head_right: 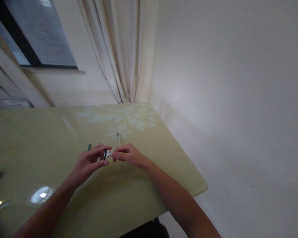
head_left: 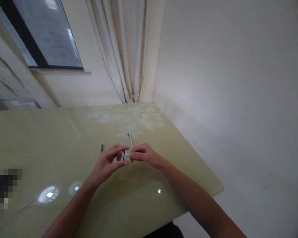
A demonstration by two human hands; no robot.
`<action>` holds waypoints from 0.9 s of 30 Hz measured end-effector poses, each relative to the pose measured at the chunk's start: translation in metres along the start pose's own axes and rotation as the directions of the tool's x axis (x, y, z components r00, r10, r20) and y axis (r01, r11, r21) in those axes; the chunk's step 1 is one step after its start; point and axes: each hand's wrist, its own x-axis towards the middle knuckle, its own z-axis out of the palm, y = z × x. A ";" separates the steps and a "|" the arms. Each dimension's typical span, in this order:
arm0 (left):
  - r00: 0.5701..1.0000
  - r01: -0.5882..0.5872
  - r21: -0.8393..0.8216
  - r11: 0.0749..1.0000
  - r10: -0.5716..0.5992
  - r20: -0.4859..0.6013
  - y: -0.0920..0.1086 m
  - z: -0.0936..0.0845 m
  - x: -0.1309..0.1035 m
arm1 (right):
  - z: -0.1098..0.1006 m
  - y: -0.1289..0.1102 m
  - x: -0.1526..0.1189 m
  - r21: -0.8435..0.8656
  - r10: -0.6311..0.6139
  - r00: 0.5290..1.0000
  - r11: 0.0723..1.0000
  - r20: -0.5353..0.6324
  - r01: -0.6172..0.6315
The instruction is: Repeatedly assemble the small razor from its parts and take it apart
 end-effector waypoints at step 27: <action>0.987 0.154 -0.197 0.968 -0.140 0.082 -0.004 0.001 -0.003 | 0.001 -0.004 0.000 -0.019 -0.021 0.999 1.000 0.036 0.021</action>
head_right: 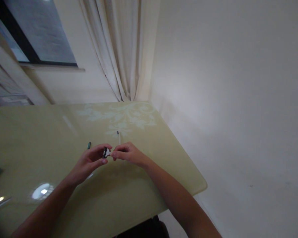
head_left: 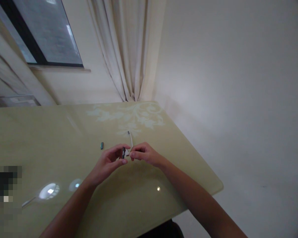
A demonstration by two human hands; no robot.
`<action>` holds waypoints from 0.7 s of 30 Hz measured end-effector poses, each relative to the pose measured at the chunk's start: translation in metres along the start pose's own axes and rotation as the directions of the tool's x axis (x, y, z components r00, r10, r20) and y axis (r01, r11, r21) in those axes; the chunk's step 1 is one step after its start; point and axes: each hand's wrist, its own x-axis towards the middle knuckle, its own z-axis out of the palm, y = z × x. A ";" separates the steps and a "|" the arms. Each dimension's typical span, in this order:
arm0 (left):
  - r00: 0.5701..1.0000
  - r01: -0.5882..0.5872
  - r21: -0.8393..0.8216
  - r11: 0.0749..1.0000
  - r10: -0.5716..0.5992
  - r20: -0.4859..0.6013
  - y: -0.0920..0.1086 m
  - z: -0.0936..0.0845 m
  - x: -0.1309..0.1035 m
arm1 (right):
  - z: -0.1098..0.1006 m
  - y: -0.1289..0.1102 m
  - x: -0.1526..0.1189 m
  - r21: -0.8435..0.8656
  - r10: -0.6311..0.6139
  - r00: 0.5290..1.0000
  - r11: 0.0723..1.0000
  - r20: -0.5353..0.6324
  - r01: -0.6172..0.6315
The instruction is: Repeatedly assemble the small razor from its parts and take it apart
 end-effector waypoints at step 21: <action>0.999 -0.045 -0.002 0.999 0.045 -0.011 0.005 0.001 0.000 | 0.000 0.001 -0.001 0.034 0.000 1.000 0.999 0.026 -0.001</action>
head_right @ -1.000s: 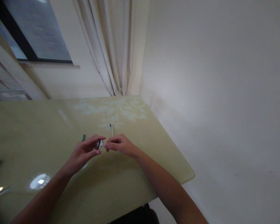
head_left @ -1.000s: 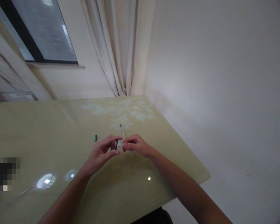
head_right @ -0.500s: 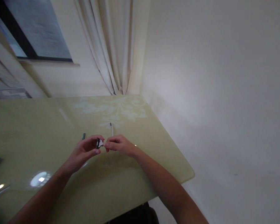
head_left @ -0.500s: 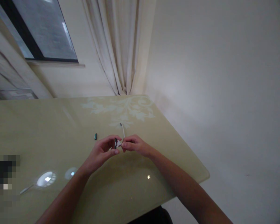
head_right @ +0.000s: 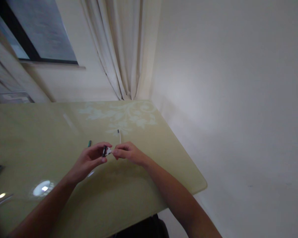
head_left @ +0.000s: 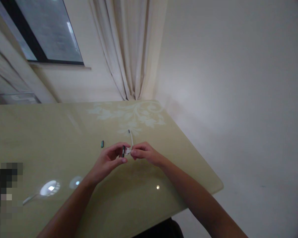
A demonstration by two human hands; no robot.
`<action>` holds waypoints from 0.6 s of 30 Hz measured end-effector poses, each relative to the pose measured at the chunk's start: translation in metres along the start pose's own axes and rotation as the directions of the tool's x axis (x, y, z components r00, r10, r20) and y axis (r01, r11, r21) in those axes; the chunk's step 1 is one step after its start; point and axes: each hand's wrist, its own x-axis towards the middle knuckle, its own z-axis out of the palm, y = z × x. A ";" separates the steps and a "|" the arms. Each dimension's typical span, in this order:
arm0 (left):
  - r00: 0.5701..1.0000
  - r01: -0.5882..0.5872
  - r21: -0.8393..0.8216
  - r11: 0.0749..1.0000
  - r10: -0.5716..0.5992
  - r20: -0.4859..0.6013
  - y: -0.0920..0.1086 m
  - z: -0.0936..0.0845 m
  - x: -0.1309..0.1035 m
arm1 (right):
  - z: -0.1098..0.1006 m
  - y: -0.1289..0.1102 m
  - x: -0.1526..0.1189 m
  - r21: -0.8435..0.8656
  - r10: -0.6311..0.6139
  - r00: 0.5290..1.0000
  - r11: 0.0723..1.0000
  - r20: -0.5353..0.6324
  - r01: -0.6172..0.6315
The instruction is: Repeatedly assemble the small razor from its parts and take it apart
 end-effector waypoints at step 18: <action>0.992 0.087 0.783 0.615 -0.127 -0.011 -0.048 0.075 0.124 | -0.068 0.002 0.012 0.298 0.014 0.753 0.923 -0.658 0.243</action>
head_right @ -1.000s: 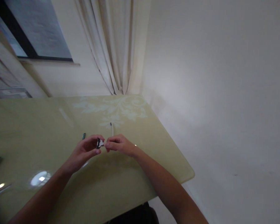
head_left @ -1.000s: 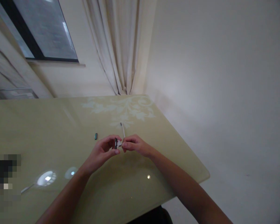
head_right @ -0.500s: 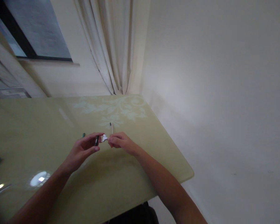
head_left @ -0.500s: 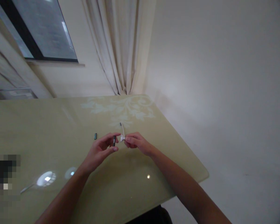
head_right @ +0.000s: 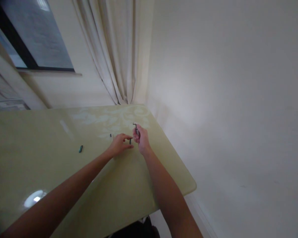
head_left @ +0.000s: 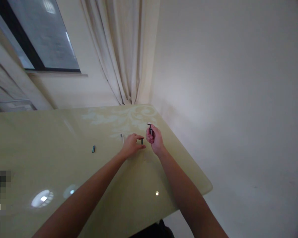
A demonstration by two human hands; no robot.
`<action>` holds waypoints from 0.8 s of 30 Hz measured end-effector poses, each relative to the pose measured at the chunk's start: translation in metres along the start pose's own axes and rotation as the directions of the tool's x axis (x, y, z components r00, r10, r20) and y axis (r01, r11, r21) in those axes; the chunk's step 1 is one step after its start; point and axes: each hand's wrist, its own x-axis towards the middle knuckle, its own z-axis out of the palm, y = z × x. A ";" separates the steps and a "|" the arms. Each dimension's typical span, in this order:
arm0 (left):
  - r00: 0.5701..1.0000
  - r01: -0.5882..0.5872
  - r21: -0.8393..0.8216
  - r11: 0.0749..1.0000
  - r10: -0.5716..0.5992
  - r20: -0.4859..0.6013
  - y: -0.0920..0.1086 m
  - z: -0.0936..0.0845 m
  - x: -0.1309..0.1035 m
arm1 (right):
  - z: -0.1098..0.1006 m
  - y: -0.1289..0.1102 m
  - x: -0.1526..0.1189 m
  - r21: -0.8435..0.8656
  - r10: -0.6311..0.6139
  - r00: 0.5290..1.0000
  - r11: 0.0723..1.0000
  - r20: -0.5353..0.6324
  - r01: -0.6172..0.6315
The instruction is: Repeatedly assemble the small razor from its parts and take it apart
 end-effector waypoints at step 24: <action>0.976 0.023 0.065 0.998 -0.008 -0.218 -0.073 -0.057 -0.052 | -0.001 0.019 0.003 -0.040 0.122 0.992 0.992 0.033 -0.121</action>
